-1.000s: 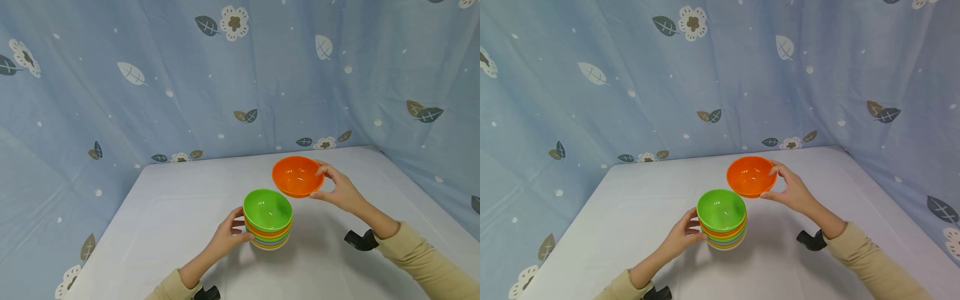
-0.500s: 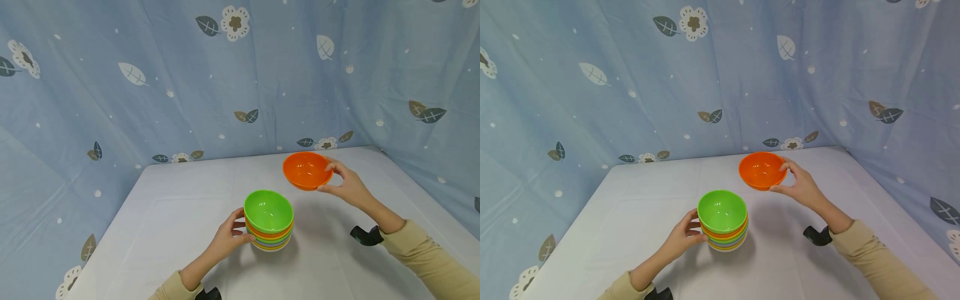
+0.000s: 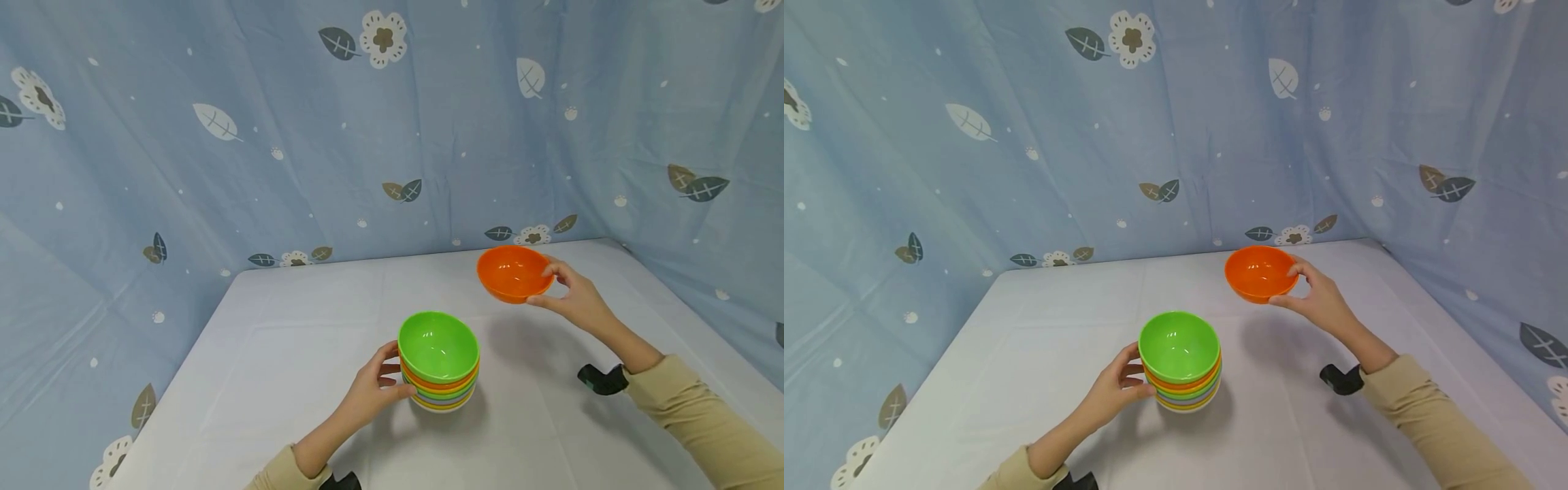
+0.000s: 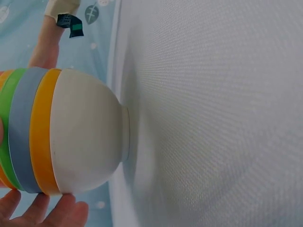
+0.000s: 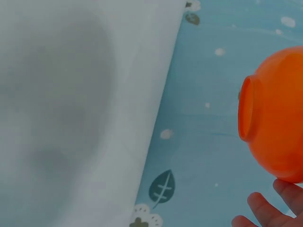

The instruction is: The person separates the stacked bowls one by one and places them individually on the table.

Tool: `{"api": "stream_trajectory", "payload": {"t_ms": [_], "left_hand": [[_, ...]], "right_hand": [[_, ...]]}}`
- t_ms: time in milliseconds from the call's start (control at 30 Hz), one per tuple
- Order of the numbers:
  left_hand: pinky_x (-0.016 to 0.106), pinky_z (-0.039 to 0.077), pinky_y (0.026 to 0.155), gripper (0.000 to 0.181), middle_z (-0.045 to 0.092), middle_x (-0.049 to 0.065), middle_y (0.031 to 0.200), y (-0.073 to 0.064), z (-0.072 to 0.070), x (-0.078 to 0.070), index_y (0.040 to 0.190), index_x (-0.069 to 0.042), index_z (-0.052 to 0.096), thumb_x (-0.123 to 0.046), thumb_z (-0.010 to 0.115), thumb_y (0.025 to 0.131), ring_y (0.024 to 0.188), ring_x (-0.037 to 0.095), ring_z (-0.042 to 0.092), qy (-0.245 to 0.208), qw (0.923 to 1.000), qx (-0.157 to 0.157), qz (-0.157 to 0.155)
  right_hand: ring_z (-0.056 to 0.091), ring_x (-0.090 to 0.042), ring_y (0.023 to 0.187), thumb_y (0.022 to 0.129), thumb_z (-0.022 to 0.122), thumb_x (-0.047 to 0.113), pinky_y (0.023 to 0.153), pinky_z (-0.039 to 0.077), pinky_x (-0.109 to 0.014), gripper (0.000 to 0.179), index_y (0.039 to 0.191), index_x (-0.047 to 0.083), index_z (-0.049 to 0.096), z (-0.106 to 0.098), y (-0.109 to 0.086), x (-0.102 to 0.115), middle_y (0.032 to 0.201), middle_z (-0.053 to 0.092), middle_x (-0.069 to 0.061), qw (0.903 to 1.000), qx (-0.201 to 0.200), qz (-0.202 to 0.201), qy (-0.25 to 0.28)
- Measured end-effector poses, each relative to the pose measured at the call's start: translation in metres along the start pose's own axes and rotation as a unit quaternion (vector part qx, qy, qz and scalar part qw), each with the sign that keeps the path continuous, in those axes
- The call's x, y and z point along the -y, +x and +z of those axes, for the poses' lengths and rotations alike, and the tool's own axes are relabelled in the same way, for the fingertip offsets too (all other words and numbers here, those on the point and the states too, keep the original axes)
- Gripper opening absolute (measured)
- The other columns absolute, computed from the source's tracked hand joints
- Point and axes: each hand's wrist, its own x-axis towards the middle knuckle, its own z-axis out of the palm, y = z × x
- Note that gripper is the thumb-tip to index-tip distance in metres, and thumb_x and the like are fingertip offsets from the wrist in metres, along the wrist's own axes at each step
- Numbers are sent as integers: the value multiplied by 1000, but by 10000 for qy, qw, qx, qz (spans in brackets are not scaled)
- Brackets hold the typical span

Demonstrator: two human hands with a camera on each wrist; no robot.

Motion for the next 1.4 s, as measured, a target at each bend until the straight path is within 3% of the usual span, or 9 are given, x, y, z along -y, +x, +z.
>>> {"api": "stream_trajectory", "payload": {"t_ms": [467,633,867,1033,1133,1267,1400], "left_hand": [[36,49,86,72,47,13,131,-1,-1,0,138,-11,35,-26,72,79,109,26,54,-14,10000,12,-3],[35,49,85,72,47,14,130,-1,0,0,138,-10,35,-26,72,79,108,27,54,-10,10000,-2,-25],[34,49,86,72,46,14,132,-2,0,-2,138,-10,35,-26,72,79,108,27,55,-85,9999,27,-87],[32,49,84,72,46,14,131,-2,0,-3,138,-10,35,-27,72,79,108,27,55,-48,9999,31,-96],[30,49,84,72,46,14,131,-2,0,-3,138,-9,35,-28,72,79,108,27,56,-23,9999,36,-97],[30,49,83,71,47,15,131,-2,0,-3,137,-9,36,-28,72,79,107,28,56,3,10000,46,-54],[33,49,84,70,46,14,132,-2,0,-2,137,-9,37,-29,72,79,108,27,55,30,10000,43,-11]], "right_hand": [[25,-50,127,78,72,30,96,25,-66,50,101,-3,43,-2,8,-27,142,27,-30,9985,-8,486,-252],[25,-52,127,78,72,32,92,29,-66,52,101,-3,42,-1,11,-41,143,25,-30,9975,13,621,-340],[30,-51,124,79,71,37,87,39,-59,55,103,-3,40,-2,13,-59,142,26,-32,9954,4,822,-495],[33,-49,121,79,69,41,77,45,-45,59,106,-2,39,-3,16,-66,142,25,-33,9932,26,1002,-596],[33,-49,120,79,68,43,73,43,-37,60,106,-1,38,-2,18,-71,142,24,-33,9918,68,1108,-627],[30,-50,122,78,68,46,73,43,-37,61,104,-1,38,-1,21,-77,143,22,-32,9901,121,1237,-645],[39,-45,109,77,68,48,62,37,-31,61,102,1,38,1,25,-85,143,23,-32,9876,212,1349,-771]]}}
